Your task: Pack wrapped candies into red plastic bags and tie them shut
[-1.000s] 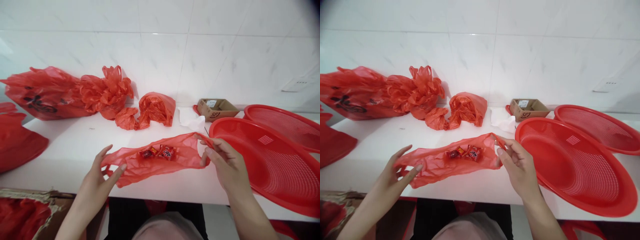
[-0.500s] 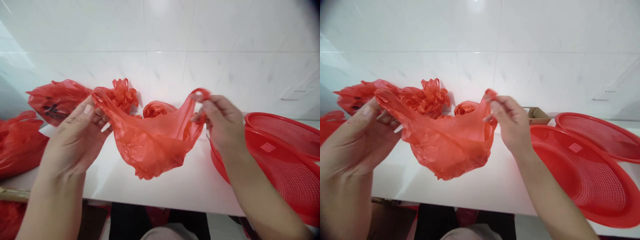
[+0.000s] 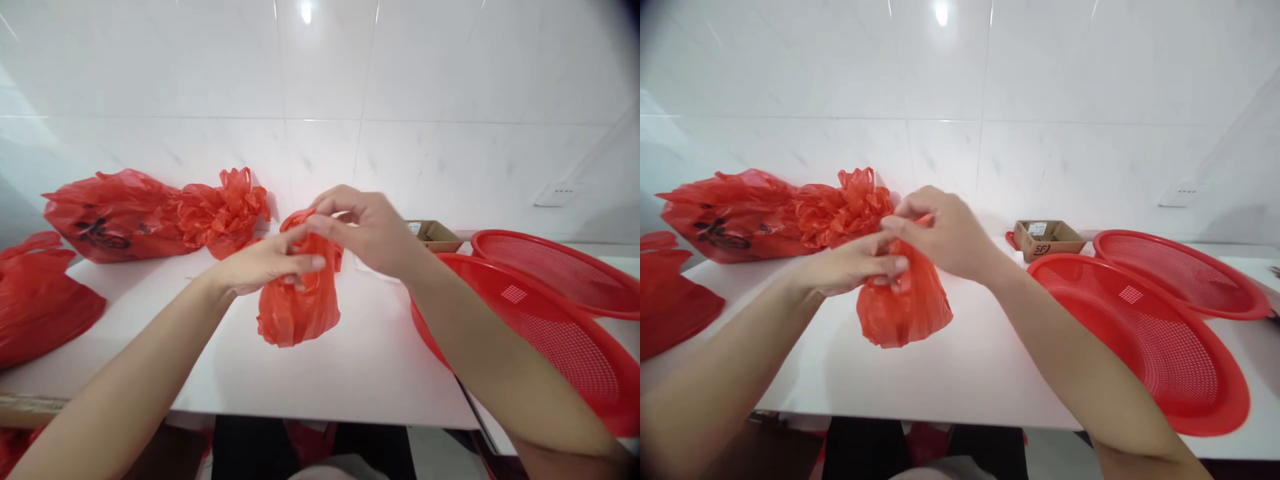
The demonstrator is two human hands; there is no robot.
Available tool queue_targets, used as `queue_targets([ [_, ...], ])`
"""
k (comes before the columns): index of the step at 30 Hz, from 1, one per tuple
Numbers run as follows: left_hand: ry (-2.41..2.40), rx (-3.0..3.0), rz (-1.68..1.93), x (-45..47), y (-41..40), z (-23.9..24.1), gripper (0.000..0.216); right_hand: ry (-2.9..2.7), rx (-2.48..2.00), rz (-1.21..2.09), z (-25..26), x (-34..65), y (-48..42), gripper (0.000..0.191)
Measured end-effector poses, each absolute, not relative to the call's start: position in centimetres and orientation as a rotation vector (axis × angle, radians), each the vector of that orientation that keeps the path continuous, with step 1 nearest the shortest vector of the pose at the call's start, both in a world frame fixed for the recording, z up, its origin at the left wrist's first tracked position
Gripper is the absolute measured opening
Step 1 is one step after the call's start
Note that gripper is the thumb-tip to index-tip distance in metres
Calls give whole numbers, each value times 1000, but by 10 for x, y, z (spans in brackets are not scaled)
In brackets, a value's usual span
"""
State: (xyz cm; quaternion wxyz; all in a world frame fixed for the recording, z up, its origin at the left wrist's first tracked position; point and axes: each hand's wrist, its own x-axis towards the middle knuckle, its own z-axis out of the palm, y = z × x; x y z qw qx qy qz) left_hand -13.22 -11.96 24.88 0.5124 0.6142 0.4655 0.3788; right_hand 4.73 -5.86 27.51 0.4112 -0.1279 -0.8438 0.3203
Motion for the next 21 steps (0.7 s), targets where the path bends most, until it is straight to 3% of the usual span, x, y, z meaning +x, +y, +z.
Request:
queue_targets([
  [3,1231,1546,751,-120,-112,241,14,-2258,-232,843,268,33,-58,18],
  [9,1193,1255,1018,-124,-104,219,30,-2206,-432,965,220,47,-30,18],
  [12,1210,1241,1085,-132,-100,208,31,-2095,-541,983,206,59,-32,8],
  [16,1137,1458,972,-140,-102,203,32,-2148,-370,1123,209,70,-56,9],
  [21,1231,1779,806,-138,-111,205,17,-2027,-339,1117,193,58,-52,15],
])
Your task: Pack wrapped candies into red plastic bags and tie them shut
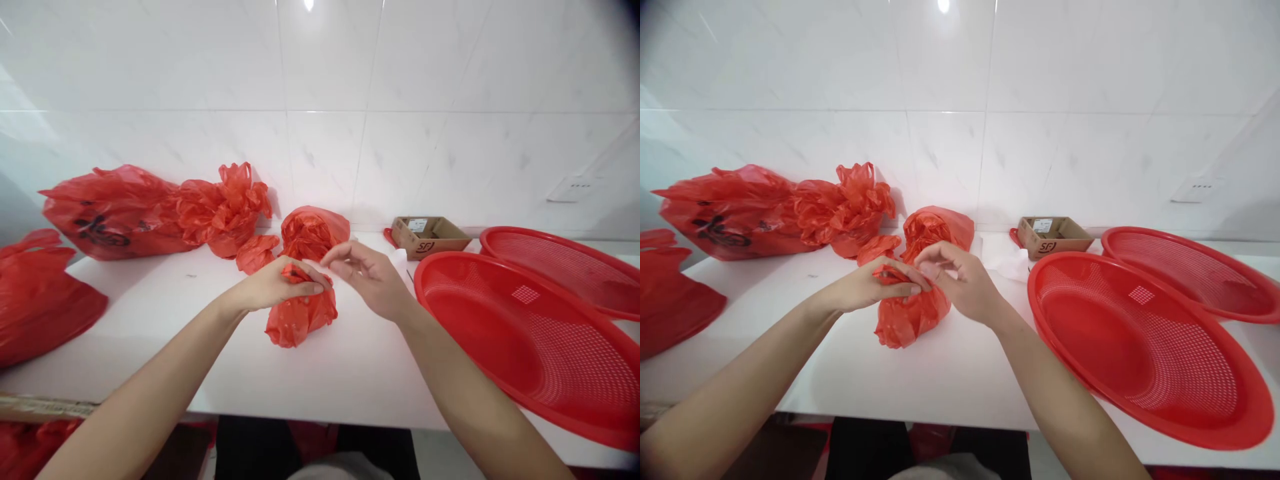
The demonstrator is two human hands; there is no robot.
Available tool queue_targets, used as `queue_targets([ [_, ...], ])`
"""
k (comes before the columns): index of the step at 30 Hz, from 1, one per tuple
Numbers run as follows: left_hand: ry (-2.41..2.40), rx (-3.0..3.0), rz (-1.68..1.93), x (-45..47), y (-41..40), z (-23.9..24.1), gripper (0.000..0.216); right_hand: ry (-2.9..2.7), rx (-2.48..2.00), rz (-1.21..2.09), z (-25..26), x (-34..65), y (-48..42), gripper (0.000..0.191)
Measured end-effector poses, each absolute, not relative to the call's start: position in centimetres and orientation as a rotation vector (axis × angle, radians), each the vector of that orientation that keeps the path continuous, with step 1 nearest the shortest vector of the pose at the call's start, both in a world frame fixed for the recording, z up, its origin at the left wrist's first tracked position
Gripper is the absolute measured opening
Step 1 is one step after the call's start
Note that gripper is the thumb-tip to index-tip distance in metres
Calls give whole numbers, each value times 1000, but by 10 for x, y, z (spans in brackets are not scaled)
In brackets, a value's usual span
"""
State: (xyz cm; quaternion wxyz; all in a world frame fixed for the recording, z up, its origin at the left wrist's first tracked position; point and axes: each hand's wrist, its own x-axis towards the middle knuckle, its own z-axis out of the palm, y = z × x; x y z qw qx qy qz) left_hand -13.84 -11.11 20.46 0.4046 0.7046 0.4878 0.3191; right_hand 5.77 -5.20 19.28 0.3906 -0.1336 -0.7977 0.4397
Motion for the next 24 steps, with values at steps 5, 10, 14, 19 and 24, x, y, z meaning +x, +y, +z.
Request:
queue_targets([
  [5,1511,2012,865,-130,-112,190,26,-1880,-546,1386,151,31,-32,26],
  [10,1846,2274,1115,-125,-110,167,41,-1868,-432,1601,144,33,-37,26],
  [14,1730,2257,1250,-125,-109,158,32,-1929,-374,1736,144,43,-33,23],
  [19,1534,2076,1270,-122,-105,149,26,-1875,-566,1408,129,44,-28,18],
  [24,1708,2031,1058,-132,-103,147,37,-1971,-669,991,117,55,-33,14],
])
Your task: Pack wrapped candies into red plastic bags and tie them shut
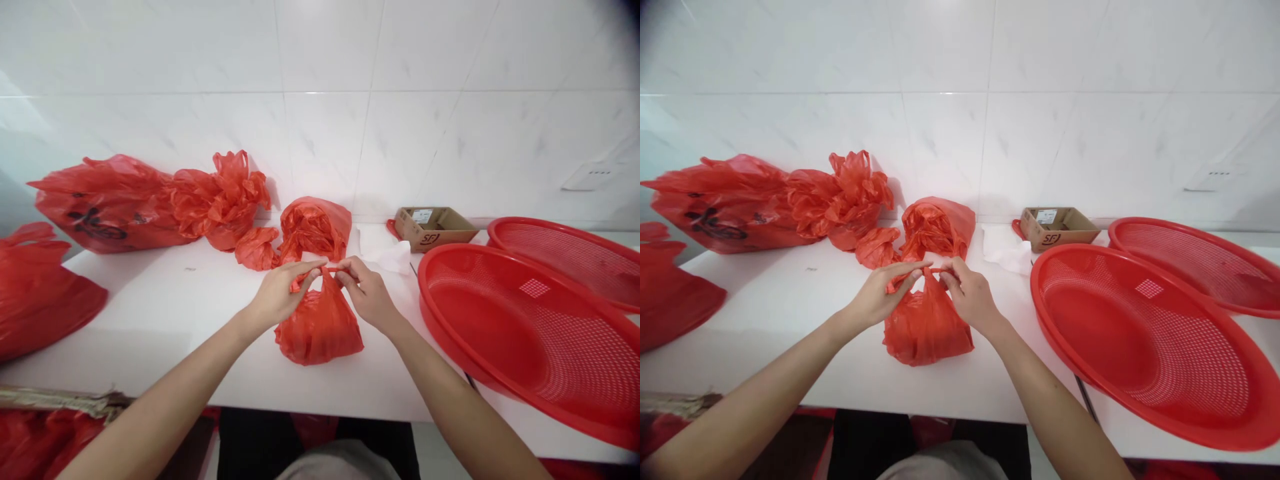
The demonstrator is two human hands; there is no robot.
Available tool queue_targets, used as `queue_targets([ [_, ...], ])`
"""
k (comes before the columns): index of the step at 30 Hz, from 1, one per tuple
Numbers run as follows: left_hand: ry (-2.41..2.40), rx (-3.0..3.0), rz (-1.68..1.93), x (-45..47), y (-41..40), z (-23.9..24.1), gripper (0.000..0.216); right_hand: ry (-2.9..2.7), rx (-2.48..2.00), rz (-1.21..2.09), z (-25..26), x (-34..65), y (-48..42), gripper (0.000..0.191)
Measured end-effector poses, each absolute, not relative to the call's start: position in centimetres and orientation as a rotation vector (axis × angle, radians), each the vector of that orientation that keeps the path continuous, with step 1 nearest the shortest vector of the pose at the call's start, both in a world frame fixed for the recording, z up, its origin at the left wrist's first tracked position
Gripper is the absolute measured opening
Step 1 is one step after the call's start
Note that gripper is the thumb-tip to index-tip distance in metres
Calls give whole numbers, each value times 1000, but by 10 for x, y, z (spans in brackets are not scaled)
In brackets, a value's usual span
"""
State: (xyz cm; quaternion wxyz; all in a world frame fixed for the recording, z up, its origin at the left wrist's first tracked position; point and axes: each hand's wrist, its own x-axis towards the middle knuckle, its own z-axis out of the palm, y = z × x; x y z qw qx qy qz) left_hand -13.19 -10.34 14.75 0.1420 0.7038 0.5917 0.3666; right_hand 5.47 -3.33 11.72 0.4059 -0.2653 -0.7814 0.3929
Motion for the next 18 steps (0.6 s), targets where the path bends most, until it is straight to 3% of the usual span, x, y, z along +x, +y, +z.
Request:
queue_targets([
  [8,1878,1836,736,-187,-141,106,42,-1891,-1181,836,54,109,-8,16],
  [14,2036,1736,1183,-148,-116,73,39,-1740,-1279,860,48,64,-9,26],
  [18,2127,1733,1154,-129,-84,63,37,-1870,-1362,692,50,30,-27,31],
])
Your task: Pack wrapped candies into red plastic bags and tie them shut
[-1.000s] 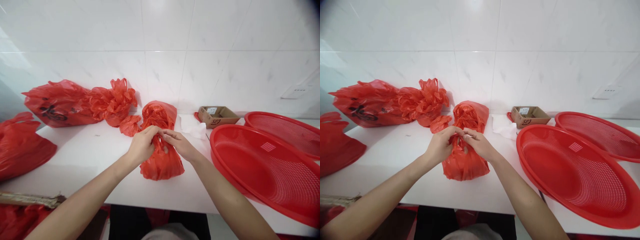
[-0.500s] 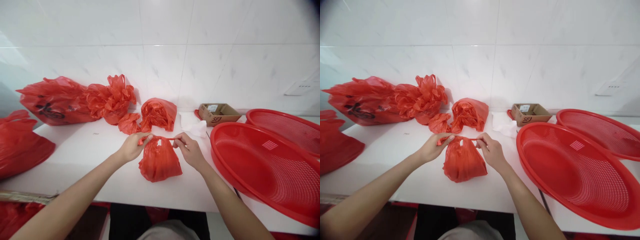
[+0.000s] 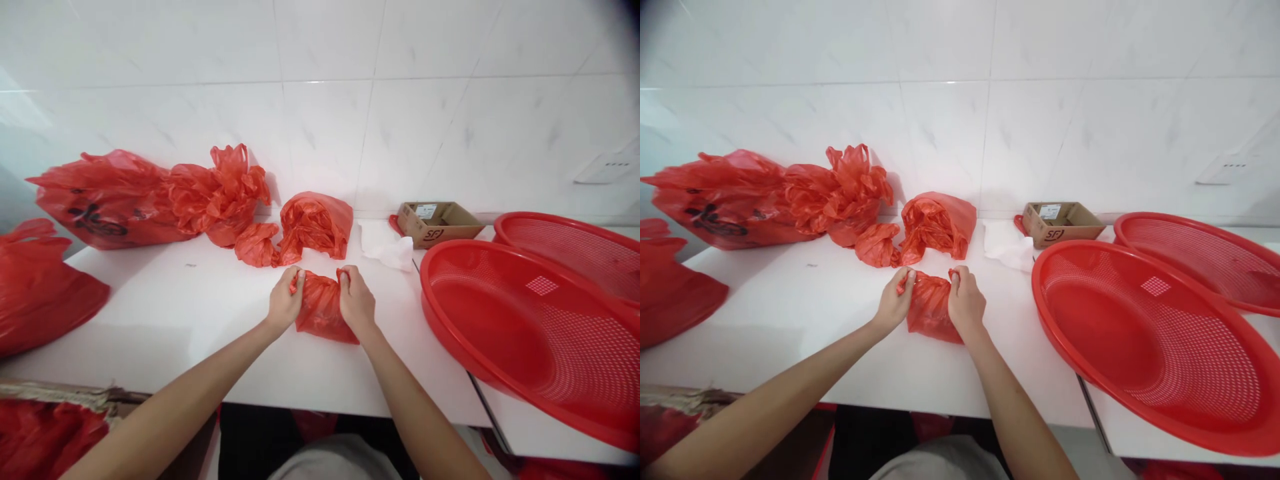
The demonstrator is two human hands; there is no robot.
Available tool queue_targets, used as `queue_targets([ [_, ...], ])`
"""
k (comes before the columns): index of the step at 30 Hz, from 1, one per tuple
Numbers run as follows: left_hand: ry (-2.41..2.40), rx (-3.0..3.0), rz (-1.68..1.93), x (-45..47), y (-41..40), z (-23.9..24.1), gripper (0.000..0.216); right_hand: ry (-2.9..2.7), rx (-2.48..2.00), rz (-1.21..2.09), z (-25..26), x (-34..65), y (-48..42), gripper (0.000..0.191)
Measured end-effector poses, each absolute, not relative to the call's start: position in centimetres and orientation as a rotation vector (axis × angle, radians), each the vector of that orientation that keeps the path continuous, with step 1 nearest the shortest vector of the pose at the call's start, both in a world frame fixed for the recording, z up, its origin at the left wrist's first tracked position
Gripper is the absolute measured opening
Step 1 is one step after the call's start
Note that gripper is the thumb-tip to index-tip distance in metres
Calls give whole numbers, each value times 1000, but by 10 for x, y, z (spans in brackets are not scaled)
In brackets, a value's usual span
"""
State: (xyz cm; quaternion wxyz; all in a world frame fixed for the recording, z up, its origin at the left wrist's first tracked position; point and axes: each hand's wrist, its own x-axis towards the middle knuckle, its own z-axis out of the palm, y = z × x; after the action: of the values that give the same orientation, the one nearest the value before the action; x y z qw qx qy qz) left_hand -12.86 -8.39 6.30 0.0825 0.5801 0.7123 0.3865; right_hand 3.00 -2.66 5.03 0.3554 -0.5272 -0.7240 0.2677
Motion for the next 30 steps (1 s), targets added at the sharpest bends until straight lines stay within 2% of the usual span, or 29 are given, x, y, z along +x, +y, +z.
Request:
queue_targets([
  [7,2254,1824,807,-139,-82,50,30,-2010,-1413,562,36,47,-5,36],
  [18,2447,1738,346,-152,-57,24,42,-2266,-1628,489,15,42,39,35],
  [24,2464,1808,323,-152,-51,8,38,-2324,-1671,429,9,40,43,33],
  [30,2454,1883,496,-152,-52,1,34,-2279,-1693,403,6,40,42,32],
])
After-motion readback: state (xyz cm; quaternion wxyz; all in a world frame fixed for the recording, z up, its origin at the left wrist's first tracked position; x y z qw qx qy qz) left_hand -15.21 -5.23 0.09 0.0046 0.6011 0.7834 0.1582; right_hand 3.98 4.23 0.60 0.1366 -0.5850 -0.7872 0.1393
